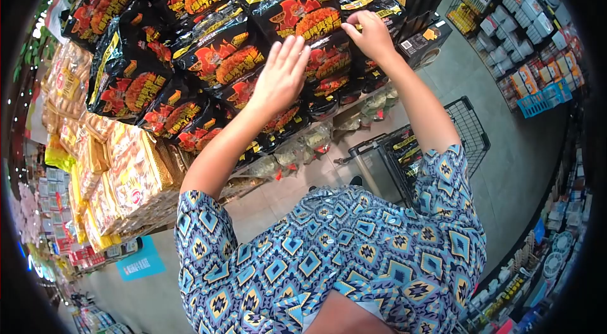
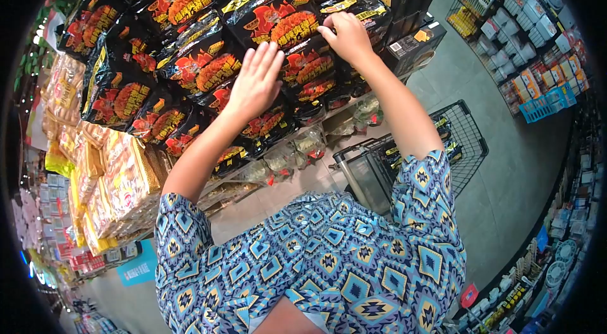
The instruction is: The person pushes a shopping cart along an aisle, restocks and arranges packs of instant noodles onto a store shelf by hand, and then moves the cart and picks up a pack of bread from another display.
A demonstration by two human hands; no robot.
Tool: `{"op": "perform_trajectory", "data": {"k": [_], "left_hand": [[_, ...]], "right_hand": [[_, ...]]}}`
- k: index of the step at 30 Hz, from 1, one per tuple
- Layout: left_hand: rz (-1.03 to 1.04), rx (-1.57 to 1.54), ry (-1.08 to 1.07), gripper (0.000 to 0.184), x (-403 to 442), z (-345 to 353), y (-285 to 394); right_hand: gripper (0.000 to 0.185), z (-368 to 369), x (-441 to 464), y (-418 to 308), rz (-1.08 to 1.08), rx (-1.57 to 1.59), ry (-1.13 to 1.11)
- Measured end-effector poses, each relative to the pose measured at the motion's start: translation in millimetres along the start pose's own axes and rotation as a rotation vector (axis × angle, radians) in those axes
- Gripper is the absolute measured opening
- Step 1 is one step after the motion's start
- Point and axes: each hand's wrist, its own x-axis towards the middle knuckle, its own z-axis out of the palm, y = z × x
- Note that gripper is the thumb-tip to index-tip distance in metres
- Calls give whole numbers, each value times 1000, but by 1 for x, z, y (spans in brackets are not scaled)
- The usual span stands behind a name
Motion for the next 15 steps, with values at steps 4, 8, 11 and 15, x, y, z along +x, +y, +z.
{"op": "perform_trajectory", "data": {"k": [4, 8, 11, 15], "left_hand": [[-5, 9, -107, 75, -15, 21, 8], [9, 118, -147, 73, -18, 42, 0], [27, 163, -141, 72, -19, 45, -4], [5, 175, -159, 74, -18, 46, -3]], "right_hand": [[30, 23, -49, -9, -316, -34, 94], [58, 41, -75, -18, -313, -150, -39], [59, 46, -72, -20, -290, -185, -60], [58, 43, -68, -27, -244, -186, 6]]}}
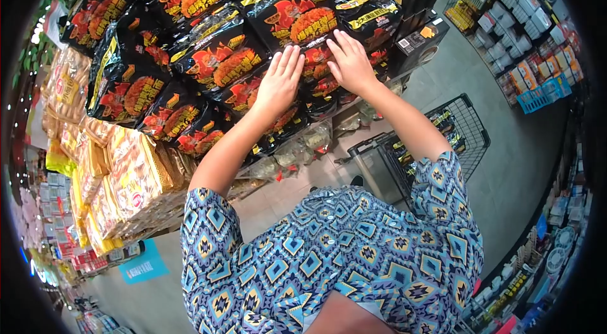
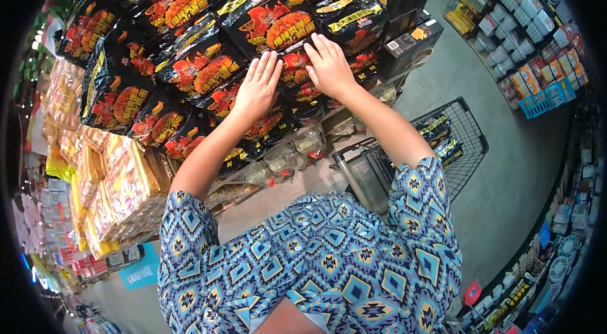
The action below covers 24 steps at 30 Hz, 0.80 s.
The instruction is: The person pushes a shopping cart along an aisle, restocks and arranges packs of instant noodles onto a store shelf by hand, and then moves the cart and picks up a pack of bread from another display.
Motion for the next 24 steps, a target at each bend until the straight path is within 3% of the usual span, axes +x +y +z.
{"op": "perform_trajectory", "data": {"k": [6, 8, 9, 14, 20, 24], "left_hand": [[-3, -12, 5, 74, 0, -3, -3], [-11, -79, 5, 61, 2, -11, -1], [-19, -168, 4, 62, 3, -17, -1], [-42, -307, 283, 58, 23, -52, -21], [-260, -154, 440, 69, 68, -81, -80], [-335, -40, 312, 80, 88, -81, -103]], "right_hand": [[57, 5, 15, -2, -42, -9, 9], [56, 6, 17, -1, -33, -12, -20], [53, 5, 18, -2, -25, -12, 6], [44, -13, 56, -1, -33, 77, 245], [43, -41, 154, 3, -68, -25, 351], [42, -34, 200, 21, -141, -151, 223]]}}
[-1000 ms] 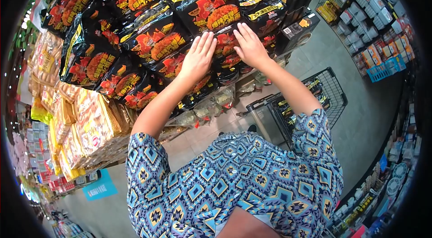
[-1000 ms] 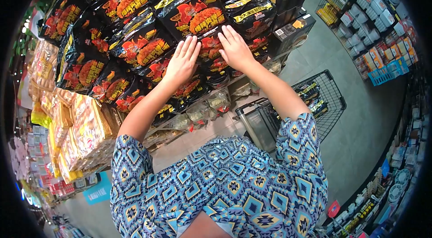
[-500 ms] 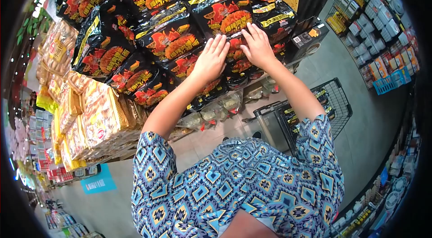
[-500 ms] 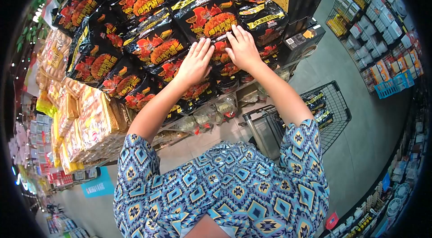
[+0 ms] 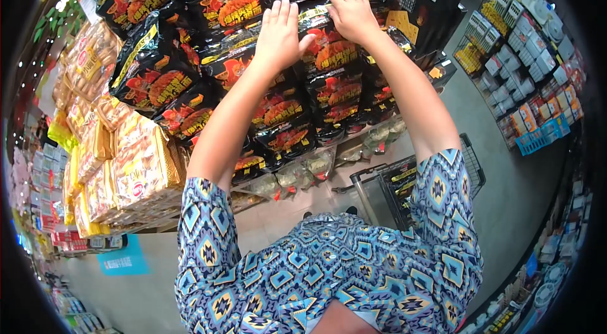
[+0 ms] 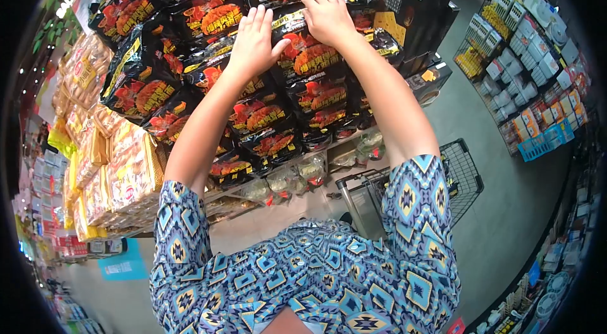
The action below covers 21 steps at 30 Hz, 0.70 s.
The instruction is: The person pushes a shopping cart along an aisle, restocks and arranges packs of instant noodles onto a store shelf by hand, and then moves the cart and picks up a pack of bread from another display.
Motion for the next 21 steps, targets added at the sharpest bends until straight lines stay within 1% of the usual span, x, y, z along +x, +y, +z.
{"op": "perform_trajectory", "data": {"k": [1, 2, 4, 6, 8, 9, 10, 12, 13, 14, 16, 20, 21], "left_hand": [[6, 57, -3, 85, 4, 4, -3], [-1, 59, 5, 85, 7, 6, -5], [-90, 21, -141, 88, 11, 11, -9], [-78, 61, -110, 90, 11, 4, -7], [-80, 42, -300, 87, 11, -1, -4], [-45, 34, -224, 80, 7, 4, -3], [-49, 34, -227, 80, 6, 5, -2], [-31, 42, -317, 77, 6, 0, 2], [-20, 65, -291, 72, 6, -1, 3], [-20, 64, -291, 72, 6, -1, 4], [-14, 32, -344, 68, 8, -2, 5], [-16, 20, -360, 66, 9, -5, 6], [-30, 20, -362, 68, 10, -3, 5]], "right_hand": [[41, 5, 7, 4, 2, -46, -68], [41, 6, 13, 5, -8, -49, -67], [42, 7, 24, 9, -113, -177, -199], [45, -2, 29, 8, -122, -223, -248], [45, -10, 32, 8, -59, -256, -490], [42, -6, 27, 12, -109, -242, -379], [42, -6, 26, 14, -112, -238, -382], [43, -6, 24, 17, -75, -24, -579], [42, 3, 18, 23, -114, 52, -466], [42, 5, 15, 23, -113, 51, -466], [41, 9, 12, 24, -43, 132, -495], [40, 5, 7, 21, -24, 142, -491], [41, 4, 10, 20, 21, 138, -527]]}}
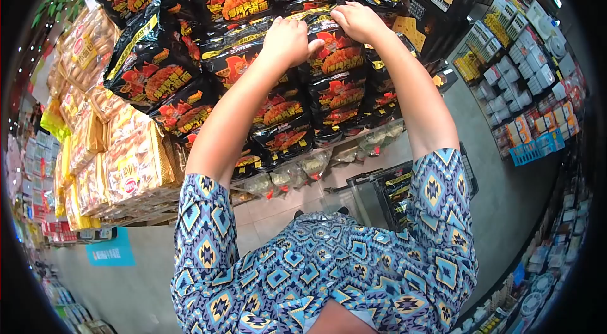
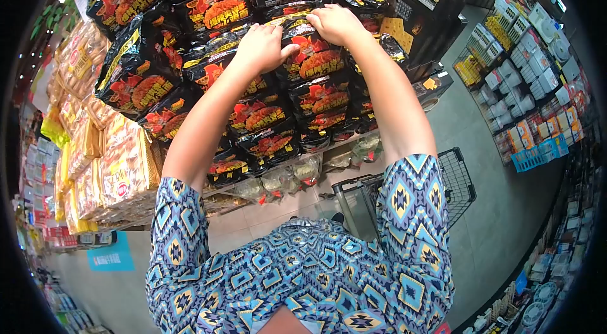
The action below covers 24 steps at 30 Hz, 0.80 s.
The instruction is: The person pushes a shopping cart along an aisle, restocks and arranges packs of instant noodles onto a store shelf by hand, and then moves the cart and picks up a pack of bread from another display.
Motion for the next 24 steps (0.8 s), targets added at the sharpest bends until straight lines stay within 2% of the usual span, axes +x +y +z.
{"op": "perform_trajectory", "data": {"k": [1, 3, 5, 6, 7, 8, 9, 13, 15, 17, 18, 20, 21, 23, 24], "left_hand": [[-12, 0, -2, 69, 0, 2, -2], [-4, -19, -28, 67, -2, 1, -4], [45, -52, 178, 65, -3, -1, -7], [15, -42, 46, 72, -3, -9, -6], [18, -42, 45, 72, -2, -9, -4], [57, -36, 144, 72, 0, -8, -3], [93, -31, 244, 71, 3, -7, -2], [96, -170, 240, 71, 24, 5, 9], [71, -215, 209, 69, 30, -2, 17], [-23, -284, -60, 70, 33, -17, 24], [-12, -288, -62, 70, 34, -15, 27], [-59, -394, -282, 70, 36, -10, 27], [-46, -395, -288, 70, 36, -2, 26], [45, -214, 71, 70, 32, 10, 29], [112, -178, 248, 64, 26, 12, 33]], "right_hand": [[41, -2, -1, -1, 5, 3, 0], [41, -8, -8, -5, -54, -62, 154], [41, -8, -8, 0, -46, -44, 163], [40, -8, -9, 2, -45, -24, 238], [39, -9, -10, 4, -45, -4, 314], [37, -10, -10, 4, -52, 32, 415], [37, -11, -11, 5, -50, 32, 415], [35, -12, -24, 14, 62, 221, 531], [34, -14, -38, 16, 160, 291, 511], [34, -14, -53, 24, 180, 284, 532], [33, -15, -63, 27, 222, 306, 506], [32, -12, -81, 34, 275, 334, 509], [32, -9, -91, 40, 289, 331, 512], [30, -7, -110, 46, 364, 394, 477], [28, -9, -121, 43, 439, 433, 438]]}}
